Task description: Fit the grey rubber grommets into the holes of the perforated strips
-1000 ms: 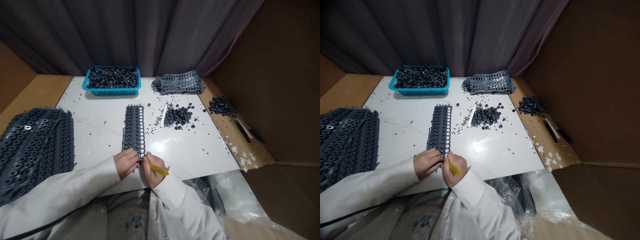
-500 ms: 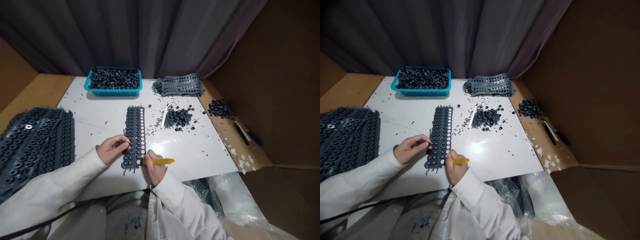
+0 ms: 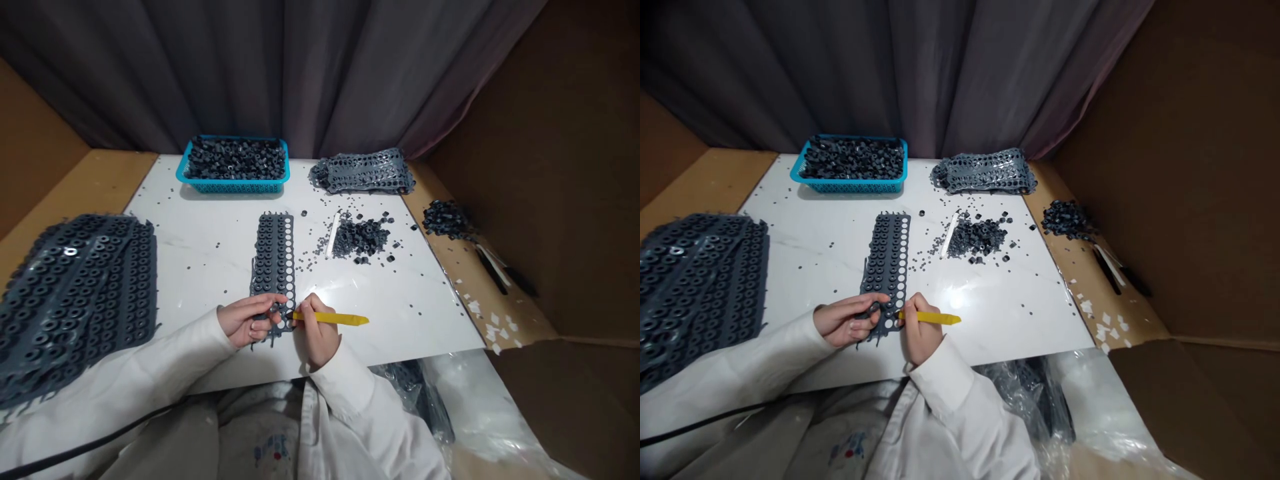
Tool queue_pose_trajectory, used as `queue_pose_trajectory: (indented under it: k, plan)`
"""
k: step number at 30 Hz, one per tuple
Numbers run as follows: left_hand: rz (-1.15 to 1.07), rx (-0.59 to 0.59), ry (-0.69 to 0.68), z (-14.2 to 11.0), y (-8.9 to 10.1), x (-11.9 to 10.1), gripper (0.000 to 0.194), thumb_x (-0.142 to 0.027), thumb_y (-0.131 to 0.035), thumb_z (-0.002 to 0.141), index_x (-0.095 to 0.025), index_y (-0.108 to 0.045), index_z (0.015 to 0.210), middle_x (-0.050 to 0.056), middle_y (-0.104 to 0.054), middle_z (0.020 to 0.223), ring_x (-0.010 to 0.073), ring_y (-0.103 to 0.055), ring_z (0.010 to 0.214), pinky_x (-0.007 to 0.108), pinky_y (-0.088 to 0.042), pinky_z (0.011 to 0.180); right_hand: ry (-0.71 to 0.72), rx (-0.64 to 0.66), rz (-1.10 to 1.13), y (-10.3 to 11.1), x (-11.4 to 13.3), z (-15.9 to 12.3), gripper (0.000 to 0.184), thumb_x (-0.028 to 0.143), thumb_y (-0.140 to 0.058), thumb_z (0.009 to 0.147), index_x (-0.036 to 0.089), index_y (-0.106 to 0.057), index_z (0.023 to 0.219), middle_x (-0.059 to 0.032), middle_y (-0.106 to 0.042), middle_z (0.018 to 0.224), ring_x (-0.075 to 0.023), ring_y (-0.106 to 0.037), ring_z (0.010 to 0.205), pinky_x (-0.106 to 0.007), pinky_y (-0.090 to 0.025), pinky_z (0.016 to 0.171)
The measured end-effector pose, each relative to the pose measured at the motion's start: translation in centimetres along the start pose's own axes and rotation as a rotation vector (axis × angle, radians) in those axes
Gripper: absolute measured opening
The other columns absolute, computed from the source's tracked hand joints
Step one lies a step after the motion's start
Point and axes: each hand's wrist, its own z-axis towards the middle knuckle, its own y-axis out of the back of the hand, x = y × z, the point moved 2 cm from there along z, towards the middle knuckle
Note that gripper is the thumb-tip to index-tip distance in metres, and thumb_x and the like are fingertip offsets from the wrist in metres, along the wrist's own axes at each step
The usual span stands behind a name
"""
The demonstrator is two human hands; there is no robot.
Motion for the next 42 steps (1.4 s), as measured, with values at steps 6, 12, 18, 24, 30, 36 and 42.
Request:
queue_pose_trajectory:
  k: [6,12,18,24,30,36,42]
  plan:
    - [0.033,-0.033,-0.016,0.4,0.2,0.3,0.024,-0.028,-0.074,0.066,-0.012,-0.061,0.078,0.003,-0.059,0.059,0.0002,-0.025,0.039,0.015,-0.014,0.041,0.006,0.002,-0.028,0.0,0.1,0.0,0.031,0.035,-0.034,0.092,0.019,-0.047,0.069,0.0017,-0.056,0.058,-0.0115,-0.053,0.055,-0.023,-0.040,0.058]
    - [0.101,-0.071,-0.011,0.3,0.0,0.4,0.024,-0.030,-0.068,0.066,-0.015,-0.052,0.075,0.001,-0.057,0.061,0.0015,-0.023,0.040,0.016,-0.013,0.041,0.009,0.008,-0.067,0.0,0.2,0.0,0.033,0.037,-0.032,0.092,0.019,-0.046,0.068,0.0012,-0.055,0.058,-0.0116,-0.053,0.055,-0.023,-0.039,0.057]
    - [0.094,-0.074,-0.096,0.0,0.1,-1.0,0.021,-0.020,-0.053,0.052,-0.017,-0.046,0.072,0.001,-0.053,0.064,0.0099,-0.044,0.051,0.018,-0.028,0.040,0.023,0.007,-0.146,-0.2,0.5,0.1,0.033,0.035,-0.033,0.092,0.019,-0.044,0.066,0.0014,-0.053,0.057,-0.0116,-0.051,0.055,-0.023,-0.037,0.056]
    - [0.443,-0.221,-0.253,0.5,-0.1,-1.7,0.028,-0.038,-0.057,0.070,-0.016,-0.041,0.062,-0.002,-0.047,0.060,0.0076,-0.041,0.045,0.017,-0.030,0.035,0.038,0.035,-0.279,-0.2,0.6,0.0,0.030,0.032,-0.032,0.092,0.019,-0.045,0.068,0.0004,-0.055,0.059,-0.0127,-0.052,0.058,-0.023,-0.036,0.058]
    - [1.297,-0.218,-0.639,0.3,-0.5,-2.2,0.024,-0.033,-0.046,0.085,-0.017,-0.060,0.095,0.001,-0.058,0.067,0.0114,-0.052,0.057,0.023,-0.042,0.056,0.109,0.072,-0.515,-0.5,1.9,0.2,0.028,0.027,-0.029,0.091,0.020,-0.043,0.067,-0.0001,-0.052,0.057,-0.0131,-0.049,0.052,-0.024,-0.030,0.053]
    - [1.899,0.026,-0.750,1.0,-0.4,-1.3,0.021,-0.029,-0.046,0.087,-0.015,-0.061,0.088,0.005,-0.057,0.075,0.0165,-0.054,0.073,0.026,-0.043,0.068,0.150,0.110,-0.673,-0.7,2.4,0.7,0.025,0.025,-0.030,0.090,0.020,-0.045,0.070,0.0009,-0.048,0.055,-0.0137,-0.045,0.051,-0.025,-0.025,0.051]
    - [1.886,-0.039,-0.852,1.1,-0.4,0.0,0.027,-0.024,-0.035,0.091,-0.015,-0.059,0.080,0.006,-0.056,0.075,0.0159,-0.053,0.073,0.026,-0.043,0.070,0.112,0.103,-0.670,-0.6,2.4,0.7,0.026,0.025,-0.028,0.090,0.020,-0.044,0.070,0.0006,-0.048,0.055,-0.0138,-0.046,0.051,-0.025,-0.027,0.052]
